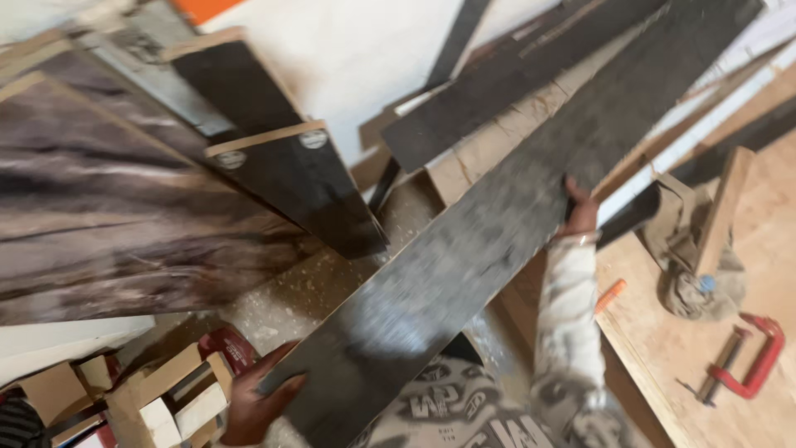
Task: The person measures a framed panel on the floor with a tape measure, then returns to a workbench to sort through stacked wood planks and panels. They pick up and inspect several pieces, place them back, and measure the workbench surface.
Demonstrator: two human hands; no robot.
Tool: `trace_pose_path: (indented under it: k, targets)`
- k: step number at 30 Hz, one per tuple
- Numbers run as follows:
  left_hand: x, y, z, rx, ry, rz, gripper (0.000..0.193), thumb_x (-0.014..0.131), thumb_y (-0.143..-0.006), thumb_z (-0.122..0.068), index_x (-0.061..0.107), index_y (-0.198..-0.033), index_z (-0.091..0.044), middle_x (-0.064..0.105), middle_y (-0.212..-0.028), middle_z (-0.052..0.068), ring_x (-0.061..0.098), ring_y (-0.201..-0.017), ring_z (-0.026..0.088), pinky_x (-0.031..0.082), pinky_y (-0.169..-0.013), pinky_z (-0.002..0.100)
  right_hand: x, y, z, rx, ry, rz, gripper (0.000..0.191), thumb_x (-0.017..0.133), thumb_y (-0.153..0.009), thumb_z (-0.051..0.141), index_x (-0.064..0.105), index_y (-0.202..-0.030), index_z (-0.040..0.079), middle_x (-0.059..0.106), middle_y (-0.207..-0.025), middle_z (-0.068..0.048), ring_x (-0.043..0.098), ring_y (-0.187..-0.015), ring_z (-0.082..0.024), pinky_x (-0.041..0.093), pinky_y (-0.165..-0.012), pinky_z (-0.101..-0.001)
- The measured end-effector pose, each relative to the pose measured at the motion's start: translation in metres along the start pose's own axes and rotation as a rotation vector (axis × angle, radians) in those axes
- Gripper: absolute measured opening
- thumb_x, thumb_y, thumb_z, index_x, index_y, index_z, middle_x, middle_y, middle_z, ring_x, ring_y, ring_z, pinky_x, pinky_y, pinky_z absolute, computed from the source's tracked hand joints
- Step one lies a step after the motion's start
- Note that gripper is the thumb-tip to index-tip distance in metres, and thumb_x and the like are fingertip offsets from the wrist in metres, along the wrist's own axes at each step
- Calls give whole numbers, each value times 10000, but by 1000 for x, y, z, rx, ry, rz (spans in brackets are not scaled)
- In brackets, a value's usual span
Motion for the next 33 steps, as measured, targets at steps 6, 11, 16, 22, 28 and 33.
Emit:
trace_pose_path:
  k: [6,11,16,22,28,33]
  targets:
    - [-132,11,78,-127,-80,-163,669,875,-731,-238,703,-1342,-27,774,-1222,140,700,-1080,228,563,-925,394,63,154,-81,-158,99,94,566,707,-834,30,540,-1372,-19,682,-1231,-162,706,-1080,-293,588,-981,-449]
    - [-141,-2,72,114,-256,-245,811,885,-760,-289,547,-1448,-25,614,-1398,189,563,-1272,280,445,-1077,434,126,255,-140,-19,51,254,704,755,-796,-42,474,-1440,1,647,-1266,-143,667,-1150,-305,566,-1022,-485]
    - [-62,-36,-31,904,-142,-87,972,885,-817,-332,364,-1572,-12,422,-1602,242,400,-1504,342,301,-1262,479,184,335,-237,42,47,422,714,706,-744,-167,523,-1408,22,656,-1285,-108,672,-1158,-255,535,-1043,-390]
    - [-55,-92,-121,666,471,126,814,970,-744,-132,519,-1398,43,634,-1320,219,625,-1198,323,550,-1051,523,237,346,-265,-54,524,627,386,856,-770,-38,722,-1132,-22,755,-1021,-31,689,-908,-140,582,-837,-317]
    - [-60,-113,-80,688,481,-186,783,912,-753,2,472,-1400,-10,622,-1360,127,624,-1225,245,533,-1062,394,275,304,-257,-439,819,224,463,955,-567,61,772,-990,21,760,-907,-78,698,-834,-151,572,-781,-320]
    - [-19,-148,-79,575,684,-63,771,871,-736,-11,456,-1386,4,614,-1311,121,642,-1163,276,594,-983,424,279,261,-258,-250,669,643,482,908,-739,145,709,-1164,37,780,-1087,-70,725,-976,-135,584,-881,-325]
Point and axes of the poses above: each hand's wrist, its own y-axis away from the middle knuckle, its own x-axis out of the palm, z = x × y, the point moved 3 cm from there along -y, towards the middle knuckle
